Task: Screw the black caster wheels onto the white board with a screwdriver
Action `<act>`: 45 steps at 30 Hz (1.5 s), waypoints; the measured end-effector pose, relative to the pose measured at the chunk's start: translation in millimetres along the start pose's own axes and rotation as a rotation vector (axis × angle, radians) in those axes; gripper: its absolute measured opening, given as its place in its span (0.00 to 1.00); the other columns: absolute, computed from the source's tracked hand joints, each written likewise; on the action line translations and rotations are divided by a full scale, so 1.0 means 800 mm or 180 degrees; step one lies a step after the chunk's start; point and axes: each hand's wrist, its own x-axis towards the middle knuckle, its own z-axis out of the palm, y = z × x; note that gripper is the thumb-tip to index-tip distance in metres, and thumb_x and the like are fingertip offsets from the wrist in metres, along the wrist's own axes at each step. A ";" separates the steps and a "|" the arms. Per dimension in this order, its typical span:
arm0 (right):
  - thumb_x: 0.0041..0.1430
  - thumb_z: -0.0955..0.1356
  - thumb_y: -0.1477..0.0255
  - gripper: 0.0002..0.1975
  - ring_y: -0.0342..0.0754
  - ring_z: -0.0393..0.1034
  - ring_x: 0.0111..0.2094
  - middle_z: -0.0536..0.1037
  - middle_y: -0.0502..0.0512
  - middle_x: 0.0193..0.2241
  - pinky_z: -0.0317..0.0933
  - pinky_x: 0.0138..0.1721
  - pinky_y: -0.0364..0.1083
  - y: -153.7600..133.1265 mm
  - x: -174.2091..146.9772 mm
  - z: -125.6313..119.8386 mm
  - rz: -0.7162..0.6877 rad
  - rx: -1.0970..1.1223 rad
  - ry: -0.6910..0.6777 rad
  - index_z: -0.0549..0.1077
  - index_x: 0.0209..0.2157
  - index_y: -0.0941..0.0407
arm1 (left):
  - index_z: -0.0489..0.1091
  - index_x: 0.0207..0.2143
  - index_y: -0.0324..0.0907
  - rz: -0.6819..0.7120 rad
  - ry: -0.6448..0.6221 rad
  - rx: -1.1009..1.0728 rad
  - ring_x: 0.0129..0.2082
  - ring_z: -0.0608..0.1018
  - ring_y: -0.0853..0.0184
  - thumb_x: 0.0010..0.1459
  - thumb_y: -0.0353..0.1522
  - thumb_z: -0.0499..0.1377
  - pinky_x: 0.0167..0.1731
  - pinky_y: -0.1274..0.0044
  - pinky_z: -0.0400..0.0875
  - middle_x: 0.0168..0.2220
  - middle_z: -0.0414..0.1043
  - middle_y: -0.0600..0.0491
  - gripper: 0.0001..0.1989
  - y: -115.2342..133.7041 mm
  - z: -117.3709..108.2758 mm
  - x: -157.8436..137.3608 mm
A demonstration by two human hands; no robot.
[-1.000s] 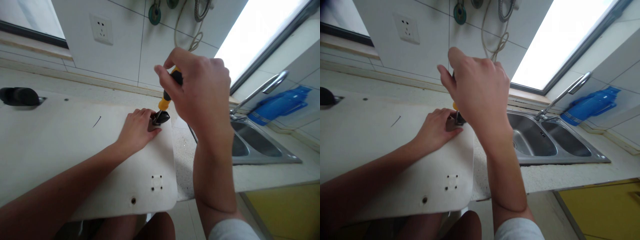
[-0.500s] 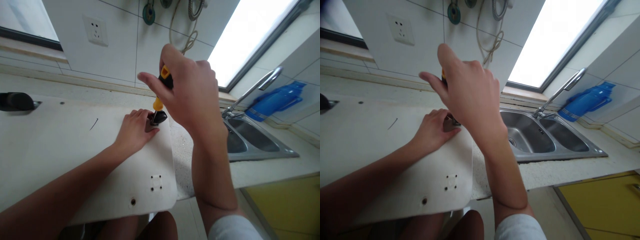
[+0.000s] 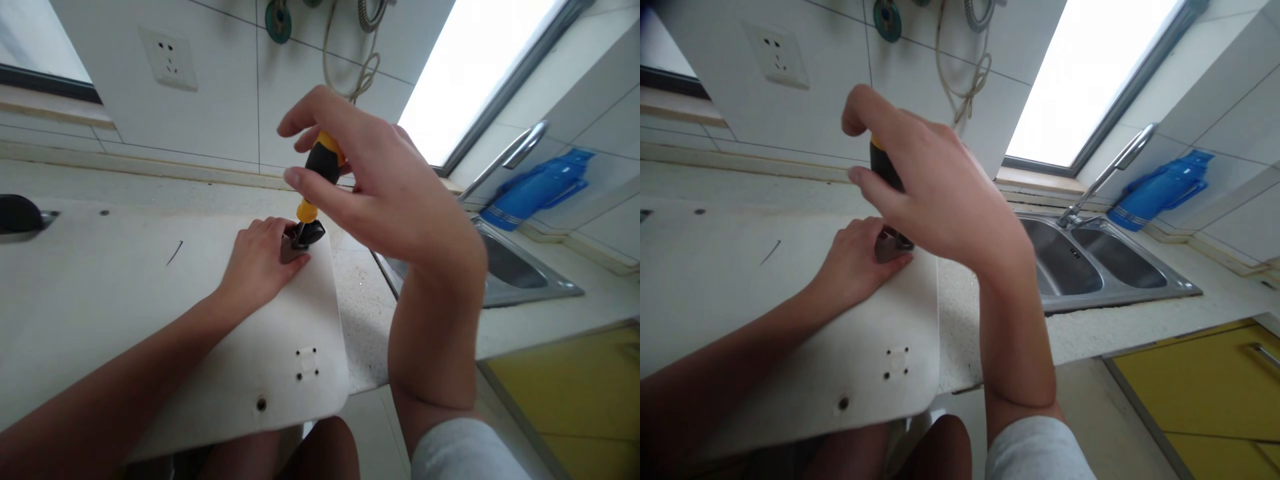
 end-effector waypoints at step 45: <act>0.76 0.72 0.58 0.17 0.39 0.71 0.31 0.78 0.50 0.38 0.70 0.31 0.40 0.129 -0.082 0.169 0.3849 0.4499 0.4654 0.76 0.52 0.58 | 0.74 0.58 0.44 0.0063 -0.0106 -0.0627 0.56 0.82 0.47 0.71 0.41 0.63 0.58 0.55 0.73 0.55 0.84 0.42 0.18 -0.004 0.005 0.009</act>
